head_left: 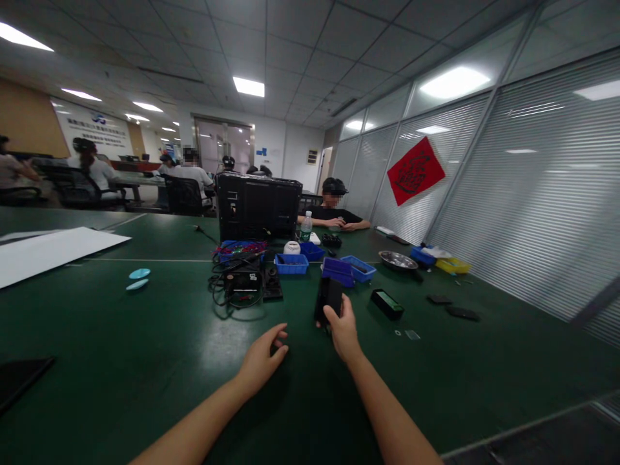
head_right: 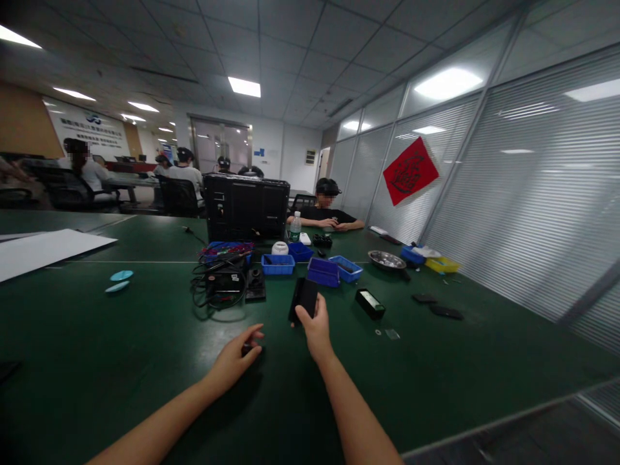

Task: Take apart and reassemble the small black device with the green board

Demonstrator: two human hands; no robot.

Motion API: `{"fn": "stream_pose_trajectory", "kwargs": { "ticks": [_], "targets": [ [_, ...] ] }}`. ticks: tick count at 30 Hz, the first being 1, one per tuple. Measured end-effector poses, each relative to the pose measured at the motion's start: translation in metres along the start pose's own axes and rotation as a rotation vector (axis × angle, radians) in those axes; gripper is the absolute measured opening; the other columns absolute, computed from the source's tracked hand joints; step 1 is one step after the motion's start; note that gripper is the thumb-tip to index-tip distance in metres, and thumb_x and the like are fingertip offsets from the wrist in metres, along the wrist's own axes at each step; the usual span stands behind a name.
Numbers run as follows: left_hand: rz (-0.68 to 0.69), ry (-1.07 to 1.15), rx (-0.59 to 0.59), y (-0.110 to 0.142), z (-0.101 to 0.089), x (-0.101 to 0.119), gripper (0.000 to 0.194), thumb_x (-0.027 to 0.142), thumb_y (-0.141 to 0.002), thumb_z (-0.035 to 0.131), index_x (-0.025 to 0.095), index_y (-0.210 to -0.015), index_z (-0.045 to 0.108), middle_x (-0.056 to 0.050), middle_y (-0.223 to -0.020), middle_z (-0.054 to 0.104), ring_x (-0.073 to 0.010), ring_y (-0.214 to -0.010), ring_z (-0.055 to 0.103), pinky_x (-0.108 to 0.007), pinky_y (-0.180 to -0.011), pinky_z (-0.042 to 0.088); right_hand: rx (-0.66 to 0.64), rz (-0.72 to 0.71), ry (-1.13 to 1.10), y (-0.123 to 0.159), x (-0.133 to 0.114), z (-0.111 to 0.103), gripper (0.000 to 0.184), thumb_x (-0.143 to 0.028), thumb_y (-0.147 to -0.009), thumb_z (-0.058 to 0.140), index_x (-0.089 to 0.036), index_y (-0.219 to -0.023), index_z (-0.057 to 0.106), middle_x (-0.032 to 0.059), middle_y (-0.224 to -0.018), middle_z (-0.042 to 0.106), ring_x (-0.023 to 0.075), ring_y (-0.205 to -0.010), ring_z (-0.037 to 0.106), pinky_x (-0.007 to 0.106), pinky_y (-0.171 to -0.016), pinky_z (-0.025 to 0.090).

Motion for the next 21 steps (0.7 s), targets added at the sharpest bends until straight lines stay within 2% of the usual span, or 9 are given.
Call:
{"fn": "stream_pose_trajectory", "kwargs": {
  "ticks": [3, 5, 8, 10, 13, 16, 18, 21],
  "targets": [
    [0.102, -0.035, 0.09, 0.003, -0.006, 0.018, 0.054, 0.026, -0.074, 0.049, 0.024, -0.127, 0.036, -0.004, -0.114, 0.051, -0.0135, -0.086, 0.053, -0.026, -0.073, 0.044, -0.159, 0.185, -0.117, 0.015, 0.032, 0.038, 0.049, -0.042, -0.063, 0.066, -0.022, -0.101, 0.042, 0.0016, -0.084, 0.059, 0.0144, -0.06, 0.057, 0.026, -0.047, 0.048],
    [0.16, -0.095, 0.124, 0.003, -0.005, 0.03, 0.05, 0.025, -0.073, 0.052, 0.025, -0.122, 0.043, -0.005, -0.111, 0.05, -0.0151, -0.09, 0.051, -0.028, -0.077, 0.043, -0.172, 0.301, -0.165, 0.025, 0.053, 0.052, 0.045, -0.044, -0.064, 0.065, -0.021, -0.096, 0.043, -0.0001, -0.077, 0.058, 0.0144, -0.059, 0.057, 0.025, -0.046, 0.047],
    [0.153, -0.198, 0.132, -0.001, 0.002, 0.036, 0.027, 0.026, -0.073, 0.053, 0.022, -0.099, 0.058, -0.004, -0.096, 0.051, -0.0164, -0.088, 0.05, -0.028, -0.077, 0.042, -0.158, 0.345, -0.162, 0.028, 0.07, 0.056, 0.037, -0.046, -0.068, 0.058, -0.019, -0.089, 0.046, -0.0013, -0.072, 0.056, 0.0144, -0.063, 0.058, 0.023, -0.048, 0.047],
    [0.129, -0.257, 0.125, -0.006, 0.008, 0.035, 0.015, 0.026, -0.074, 0.052, 0.021, -0.085, 0.061, -0.003, -0.085, 0.049, -0.0154, -0.083, 0.05, -0.027, -0.073, 0.041, -0.17, 0.331, -0.021, 0.026, 0.073, 0.052, 0.034, -0.048, -0.073, 0.051, -0.018, -0.088, 0.048, -0.0005, -0.071, 0.056, 0.0145, -0.061, 0.058, 0.024, -0.047, 0.046],
    [0.102, -0.295, 0.115, -0.012, 0.014, 0.032, 0.011, 0.023, -0.076, 0.049, 0.021, -0.078, 0.06, -0.001, -0.081, 0.048, -0.0134, -0.077, 0.049, -0.025, -0.069, 0.039, -0.211, 0.206, 0.441, 0.018, 0.059, 0.04, 0.034, -0.044, -0.079, 0.042, -0.017, -0.096, 0.053, 0.0029, -0.075, 0.06, 0.0163, -0.061, 0.059, 0.027, -0.052, 0.047],
    [0.076, -0.307, 0.119, -0.016, 0.016, 0.029, 0.009, 0.02, -0.074, 0.05, 0.02, -0.079, 0.058, -0.001, -0.081, 0.048, -0.0133, -0.077, 0.049, -0.024, -0.069, 0.037, -0.158, -0.058, 0.915, 0.011, 0.019, 0.027, 0.027, -0.031, -0.081, 0.041, -0.018, -0.097, 0.059, 0.0058, -0.089, 0.064, 0.0177, -0.082, 0.06, 0.027, -0.074, 0.044],
    [0.09, -0.319, 0.106, -0.016, 0.018, 0.03, 0.011, 0.018, -0.074, 0.05, 0.02, -0.081, 0.057, -0.001, -0.082, 0.049, -0.0138, -0.079, 0.049, -0.024, -0.07, 0.036, -0.075, -0.163, 1.077, 0.008, -0.005, 0.016, 0.027, -0.027, -0.084, 0.037, -0.02, -0.095, 0.061, 0.0051, -0.095, 0.064, 0.0165, -0.087, 0.057, 0.026, -0.079, 0.04],
    [0.122, -0.301, 0.071, -0.015, 0.023, 0.031, 0.021, 0.015, -0.073, 0.049, 0.022, -0.091, 0.055, 0.0, -0.081, 0.05, -0.0133, -0.078, 0.049, -0.024, -0.069, 0.036, 0.02, -0.21, 1.22, 0.002, -0.023, 0.0, 0.029, -0.028, -0.085, 0.035, -0.021, -0.098, 0.06, 0.0052, -0.098, 0.061, 0.0168, -0.092, 0.053, 0.025, -0.079, 0.038]
  ]
}}
Point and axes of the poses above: each hand's wrist, its own y-axis away from the middle knuckle, its own z-axis out of the palm, x = y × z, the point moved 10 cm from there along -y, towards the middle knuckle
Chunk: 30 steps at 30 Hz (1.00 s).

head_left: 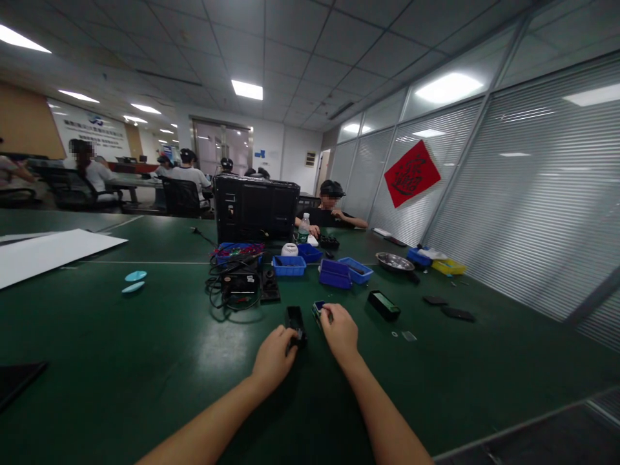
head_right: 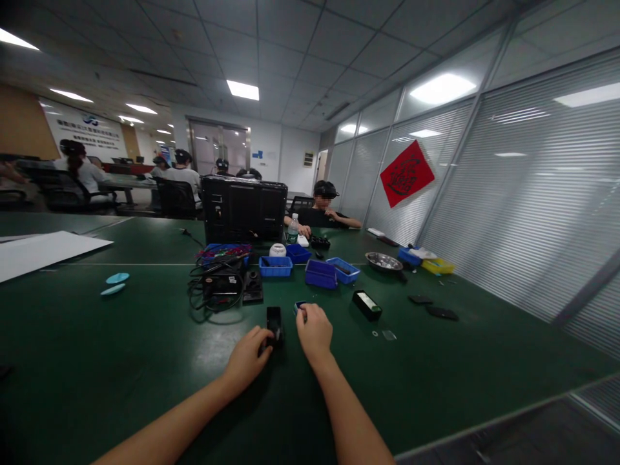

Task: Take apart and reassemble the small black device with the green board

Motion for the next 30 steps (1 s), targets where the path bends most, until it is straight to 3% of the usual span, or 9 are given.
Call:
{"fn": "stream_pose_trajectory", "kwargs": {
  "ticks": [2, 6, 10, 18, 24, 30],
  "targets": [
    [0.01, 0.036, -0.017, 0.002, 0.003, 0.0, 0.029, 0.014, -0.073, 0.049, 0.023, -0.1, 0.053, 0.001, -0.079, 0.051, -0.0128, -0.075, 0.049, -0.023, -0.068, 0.036, -0.009, 0.013, 0.095, -0.003, 0.008, 0.001, 0.028, -0.032, -0.083, 0.04, -0.021, -0.102, 0.058, 0.0065, -0.102, 0.058, 0.019, -0.097, 0.05, 0.026, -0.08, 0.037],
    [0.015, 0.088, -0.057, 0.004, 0.007, 0.0, 0.032, 0.015, -0.073, 0.048, 0.022, -0.103, 0.052, 0.001, -0.078, 0.053, -0.013, -0.074, 0.05, -0.024, -0.069, 0.038, -0.112, -0.01, 0.206, -0.003, 0.017, 0.025, 0.043, -0.039, -0.076, 0.052, -0.021, -0.116, 0.05, 0.0094, -0.106, 0.053, 0.0235, -0.099, 0.047, 0.03, -0.081, 0.037],
    [0.007, 0.103, -0.087, 0.006, 0.004, 0.002, 0.032, 0.016, -0.072, 0.048, 0.023, -0.103, 0.054, -0.001, -0.084, 0.054, -0.0141, -0.079, 0.051, -0.025, -0.074, 0.04, -0.147, -0.002, 0.197, -0.003, 0.024, 0.04, 0.044, -0.028, -0.075, 0.053, -0.02, -0.118, 0.048, 0.0096, -0.108, 0.052, 0.0224, -0.099, 0.048, 0.029, -0.085, 0.036],
    [0.023, 0.14, -0.022, 0.009, -0.008, 0.002, 0.038, 0.016, -0.07, 0.051, 0.026, -0.106, 0.057, -0.004, -0.116, 0.046, -0.018, -0.104, 0.047, -0.033, -0.094, 0.036, -0.286, 0.254, 0.06, -0.014, 0.071, 0.043, 0.035, -0.036, -0.083, 0.038, -0.021, -0.111, 0.052, 0.0069, -0.098, 0.062, 0.019, -0.086, 0.058, 0.027, -0.069, 0.04],
    [0.02, 0.127, -0.032, 0.01, -0.007, -0.001, 0.039, 0.016, -0.07, 0.051, 0.026, -0.108, 0.055, -0.004, -0.118, 0.045, -0.0176, -0.105, 0.048, -0.031, -0.094, 0.036, -0.172, 0.173, 0.188, -0.015, 0.064, 0.034, 0.047, -0.048, -0.079, 0.041, -0.018, -0.114, 0.051, 0.0112, -0.107, 0.055, 0.0244, -0.097, 0.051, 0.031, -0.073, 0.04],
    [0.021, 0.124, -0.049, 0.01, -0.006, 0.001, 0.039, 0.017, -0.071, 0.05, 0.027, -0.109, 0.054, -0.004, -0.118, 0.044, -0.0167, -0.105, 0.047, -0.03, -0.094, 0.036, -0.187, 0.165, 0.139, -0.014, 0.062, 0.043, 0.048, -0.038, -0.075, 0.05, -0.015, -0.118, 0.049, 0.0119, -0.109, 0.054, 0.0235, -0.097, 0.052, 0.029, -0.077, 0.04]
  ]
}}
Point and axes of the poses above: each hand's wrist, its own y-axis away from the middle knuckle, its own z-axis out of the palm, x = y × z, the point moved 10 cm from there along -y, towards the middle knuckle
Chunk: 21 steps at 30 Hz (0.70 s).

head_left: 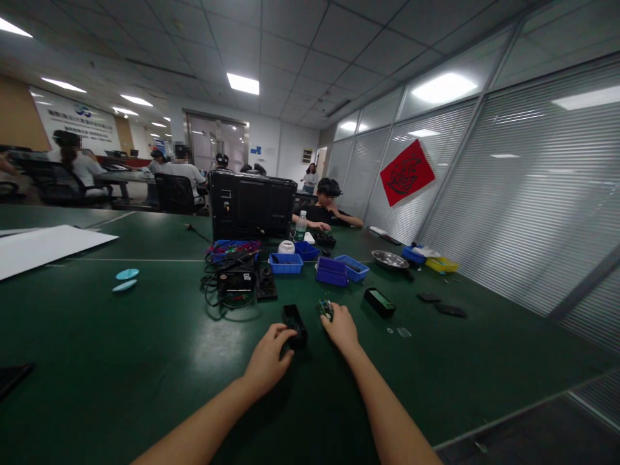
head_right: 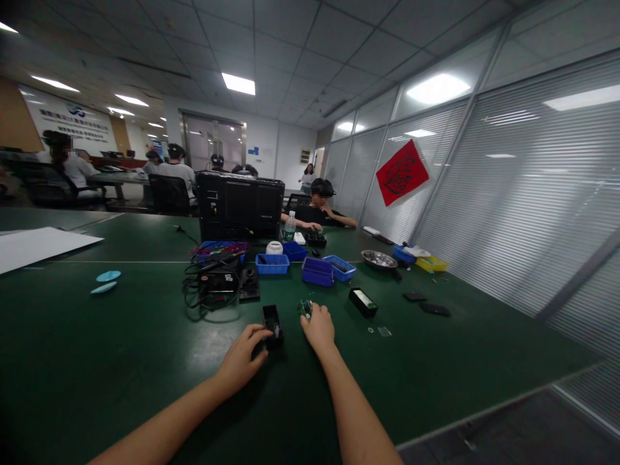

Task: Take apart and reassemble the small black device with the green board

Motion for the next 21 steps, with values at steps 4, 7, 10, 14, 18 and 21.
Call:
{"fn": "stream_pose_trajectory", "kwargs": {
  "ticks": [4, 7, 10, 14, 18, 21],
  "targets": [
    [-0.013, -0.007, -0.014, -0.001, 0.002, -0.001, 0.039, 0.017, -0.071, 0.05, 0.026, -0.109, 0.054, -0.004, -0.118, 0.045, -0.0166, -0.104, 0.048, -0.031, -0.094, 0.036, -0.08, 0.041, -0.172, -0.004, 0.003, 0.01, 0.04, -0.037, -0.079, 0.044, -0.015, -0.111, 0.054, 0.009, -0.101, 0.061, 0.0188, -0.09, 0.057, 0.025, -0.075, 0.041],
    [0.0, -0.005, -0.006, -0.001, 0.002, -0.001, 0.04, 0.016, -0.07, 0.05, 0.026, -0.109, 0.054, -0.004, -0.117, 0.045, -0.0166, -0.104, 0.047, -0.031, -0.095, 0.036, -0.121, 0.037, -0.149, -0.006, 0.003, 0.012, 0.037, -0.039, -0.082, 0.038, -0.016, -0.104, 0.058, 0.0088, -0.099, 0.063, 0.019, -0.09, 0.058, 0.025, -0.073, 0.041],
    [0.006, -0.006, 0.001, -0.001, 0.002, 0.0, 0.041, 0.015, -0.069, 0.05, 0.026, -0.108, 0.054, -0.003, -0.117, 0.045, -0.0163, -0.104, 0.047, -0.031, -0.095, 0.035, -0.122, 0.067, -0.029, -0.006, 0.009, 0.007, 0.04, -0.038, -0.085, 0.033, -0.015, -0.103, 0.06, 0.0118, -0.099, 0.064, 0.0213, -0.091, 0.058, 0.027, -0.072, 0.04],
    [0.003, -0.012, -0.011, -0.001, 0.002, 0.0, 0.04, 0.016, -0.071, 0.049, 0.026, -0.109, 0.055, -0.003, -0.109, 0.049, -0.0157, -0.098, 0.049, -0.03, -0.09, 0.038, -0.045, 0.044, 0.036, -0.005, 0.008, -0.004, 0.045, -0.043, -0.085, 0.031, -0.014, -0.107, 0.057, 0.0141, -0.106, 0.06, 0.0237, -0.095, 0.056, 0.03, -0.075, 0.04],
    [0.077, 0.003, -0.064, 0.001, 0.005, 0.009, 0.043, 0.017, -0.073, 0.047, 0.027, -0.114, 0.053, -0.003, -0.103, 0.054, -0.0158, -0.096, 0.051, -0.029, -0.088, 0.039, -0.021, 0.02, 0.031, -0.003, 0.005, 0.0, 0.05, -0.049, -0.08, 0.04, -0.013, -0.113, 0.053, 0.015, -0.109, 0.057, 0.0252, -0.098, 0.054, 0.03, -0.076, 0.041],
    [0.167, 0.014, -0.152, 0.006, 0.014, 0.02, 0.052, 0.017, -0.072, 0.049, 0.03, -0.122, 0.046, -0.002, -0.113, 0.055, -0.0164, -0.104, 0.048, -0.031, -0.093, 0.037, -0.024, -0.003, -0.042, -0.003, 0.001, 0.007, 0.047, -0.042, -0.078, 0.046, -0.013, -0.114, 0.053, 0.0144, -0.108, 0.058, 0.0236, -0.096, 0.056, 0.029, -0.078, 0.041]
  ]
}}
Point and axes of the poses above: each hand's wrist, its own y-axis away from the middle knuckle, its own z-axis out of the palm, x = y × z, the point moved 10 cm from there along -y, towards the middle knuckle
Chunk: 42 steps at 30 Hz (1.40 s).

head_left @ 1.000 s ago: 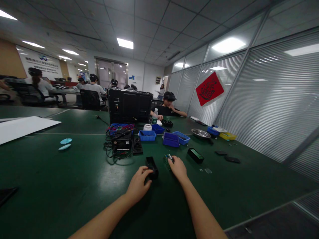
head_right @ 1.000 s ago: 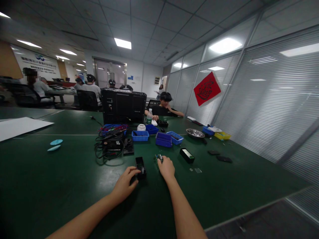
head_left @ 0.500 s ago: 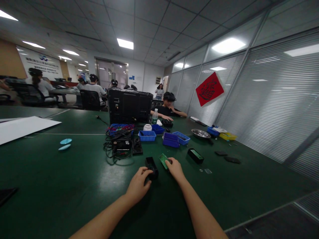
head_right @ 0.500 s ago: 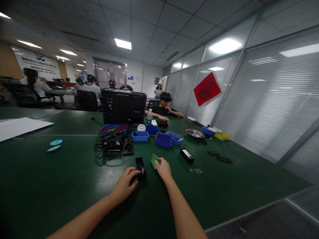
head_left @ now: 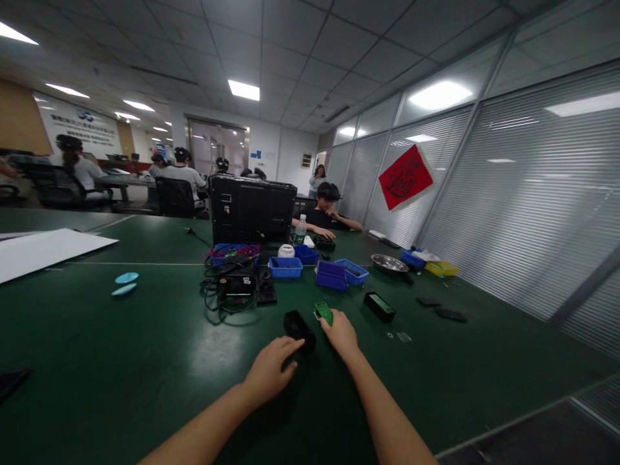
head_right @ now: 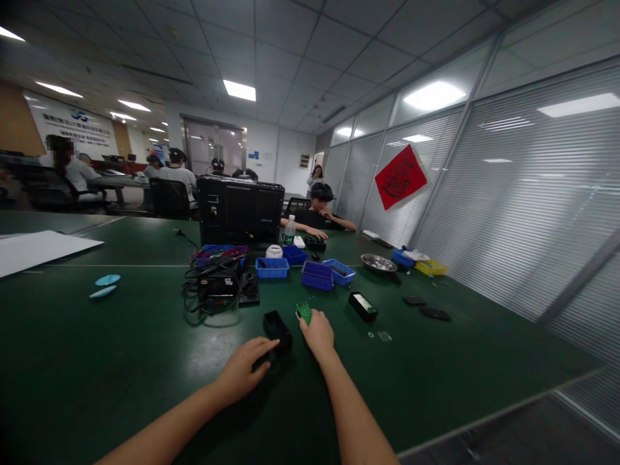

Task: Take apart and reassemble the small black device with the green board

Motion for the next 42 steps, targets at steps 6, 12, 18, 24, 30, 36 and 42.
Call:
{"fn": "stream_pose_trajectory", "kwargs": {
  "ticks": [6, 12, 18, 24, 30, 36, 42],
  "targets": [
    [-0.025, 0.059, 0.125, -0.001, -0.008, -0.007, 0.044, 0.016, -0.073, 0.046, 0.025, -0.115, 0.052, -0.003, -0.115, 0.056, -0.0172, -0.108, 0.049, -0.035, -0.097, 0.035, -0.075, -0.147, -0.242, 0.002, -0.02, 0.008, 0.039, -0.033, -0.072, 0.056, -0.014, -0.105, 0.059, 0.009, -0.102, 0.063, 0.0206, -0.094, 0.058, 0.028, -0.083, 0.041],
    [-0.281, -0.039, 0.375, 0.0, -0.033, -0.055, 0.068, 0.022, -0.065, 0.057, 0.018, -0.13, 0.034, -0.007, -0.135, 0.038, -0.0211, -0.126, 0.032, -0.038, -0.105, 0.026, -0.212, -0.356, -0.372, 0.015, -0.048, 0.011, 0.039, -0.029, -0.068, 0.061, -0.016, -0.104, 0.061, 0.0069, -0.101, 0.063, 0.02, -0.094, 0.057, 0.031, -0.085, 0.041],
    [-0.261, -0.029, 0.178, -0.008, -0.012, -0.057, 0.086, 0.028, -0.062, 0.062, 0.02, -0.137, 0.02, -0.006, -0.133, 0.042, -0.0229, -0.119, 0.041, -0.034, -0.099, 0.031, -0.204, -0.438, -0.324, 0.024, -0.06, 0.002, 0.039, -0.025, -0.065, 0.065, -0.018, -0.104, 0.062, 0.0055, -0.092, 0.057, 0.0166, -0.085, 0.054, 0.028, -0.081, 0.041],
    [-0.246, -0.103, 0.079, -0.008, -0.009, -0.047, 0.07, 0.03, -0.062, 0.063, 0.027, -0.128, 0.038, -0.003, -0.119, 0.054, -0.0213, -0.107, 0.048, -0.03, -0.09, 0.035, -0.202, -0.36, -0.302, 0.017, -0.049, 0.005, 0.038, -0.024, -0.062, 0.067, -0.018, -0.1, 0.064, 0.004, -0.085, 0.053, 0.0166, -0.08, 0.052, 0.028, -0.077, 0.041],
    [-0.298, -0.101, 0.144, -0.008, -0.015, -0.054, 0.058, 0.028, -0.063, 0.062, 0.024, -0.119, 0.046, -0.003, -0.112, 0.055, -0.0178, -0.104, 0.049, -0.026, -0.088, 0.035, 0.008, -0.244, -0.535, 0.008, -0.032, -0.035, 0.038, -0.03, -0.067, 0.061, -0.017, -0.103, 0.061, 0.0044, -0.087, 0.052, 0.0167, -0.077, 0.051, 0.029, -0.071, 0.043],
    [-0.338, -0.04, 0.228, -0.006, -0.019, -0.062, 0.06, 0.023, -0.062, 0.061, 0.02, -0.12, 0.044, -0.005, -0.113, 0.055, -0.0198, -0.105, 0.05, -0.029, -0.09, 0.036, -0.234, -0.403, -0.716, 0.027, -0.062, -0.042, 0.042, -0.033, -0.07, 0.06, -0.021, -0.109, 0.058, 0.0025, -0.097, 0.051, 0.0135, -0.078, 0.05, 0.025, -0.069, 0.043],
    [-0.321, -0.002, 0.238, -0.006, -0.02, -0.061, 0.06, 0.021, -0.062, 0.062, 0.021, -0.119, 0.044, -0.004, -0.113, 0.056, -0.0205, -0.103, 0.051, -0.03, -0.089, 0.037, -0.329, -0.526, -0.54, 0.043, -0.085, -0.028, 0.04, -0.03, -0.068, 0.065, -0.023, -0.107, 0.06, 0.0022, -0.092, 0.05, 0.0151, -0.082, 0.048, 0.026, -0.072, 0.041]
  ]
}}
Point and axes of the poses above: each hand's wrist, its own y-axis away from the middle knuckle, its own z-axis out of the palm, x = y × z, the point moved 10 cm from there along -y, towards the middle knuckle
